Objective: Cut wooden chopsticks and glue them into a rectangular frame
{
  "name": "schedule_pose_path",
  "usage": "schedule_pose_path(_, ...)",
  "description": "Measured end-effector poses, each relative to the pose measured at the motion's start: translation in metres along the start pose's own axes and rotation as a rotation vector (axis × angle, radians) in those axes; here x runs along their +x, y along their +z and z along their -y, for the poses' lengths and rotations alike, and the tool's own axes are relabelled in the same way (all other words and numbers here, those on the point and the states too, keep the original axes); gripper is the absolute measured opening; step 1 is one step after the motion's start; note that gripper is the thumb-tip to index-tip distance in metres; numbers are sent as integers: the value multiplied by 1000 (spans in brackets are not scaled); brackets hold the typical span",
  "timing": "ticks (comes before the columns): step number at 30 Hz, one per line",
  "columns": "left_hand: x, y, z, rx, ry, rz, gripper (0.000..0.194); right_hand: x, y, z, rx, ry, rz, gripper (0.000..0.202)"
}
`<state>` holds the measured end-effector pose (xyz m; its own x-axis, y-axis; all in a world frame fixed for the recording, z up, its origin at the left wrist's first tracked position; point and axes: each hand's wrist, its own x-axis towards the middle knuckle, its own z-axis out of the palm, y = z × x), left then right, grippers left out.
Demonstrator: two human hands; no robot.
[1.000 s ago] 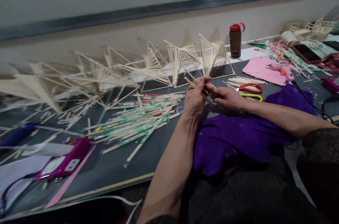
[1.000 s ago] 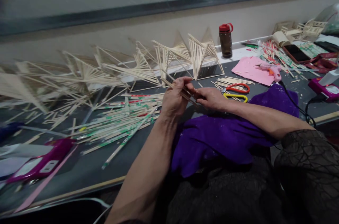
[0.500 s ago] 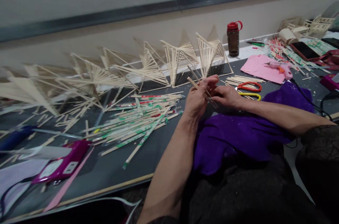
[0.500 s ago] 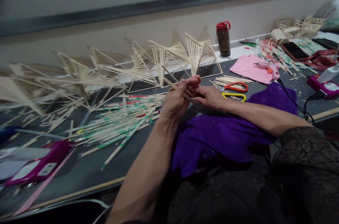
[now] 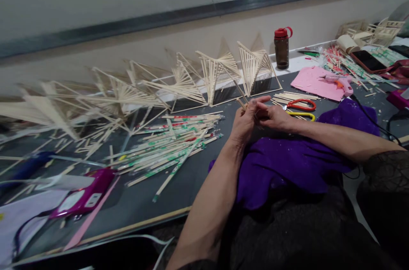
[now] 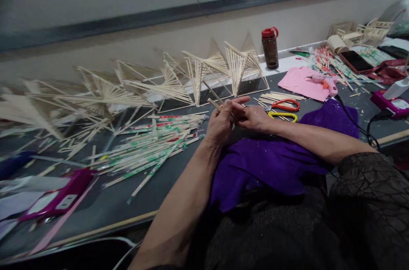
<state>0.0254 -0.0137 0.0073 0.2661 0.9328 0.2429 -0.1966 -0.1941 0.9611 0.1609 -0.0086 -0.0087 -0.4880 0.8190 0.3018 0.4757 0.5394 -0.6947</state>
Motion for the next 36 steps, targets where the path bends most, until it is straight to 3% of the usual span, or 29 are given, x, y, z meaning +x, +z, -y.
schedule_pose_path(5,-1,-2,-6,111,12,71,51,1,3,-1,-82,77,30,10)
schedule_pose_path(9,0,-6,-6,113,12,115,48,2,3,-5,-54,43,24,13)
schedule_pose_path(13,3,-15,-7,-11,16,7,39,0,1,-5,25,-50,37,18)
schedule_pose_path(19,5,-21,-15,-99,54,-172,42,-3,-2,2,94,65,42,15)
schedule_pose_path(28,2,-18,-20,-80,-1,-162,43,2,-8,9,42,111,146,15)
schedule_pose_path(36,0,-17,-24,-51,-10,-148,46,4,-5,1,92,115,138,16)
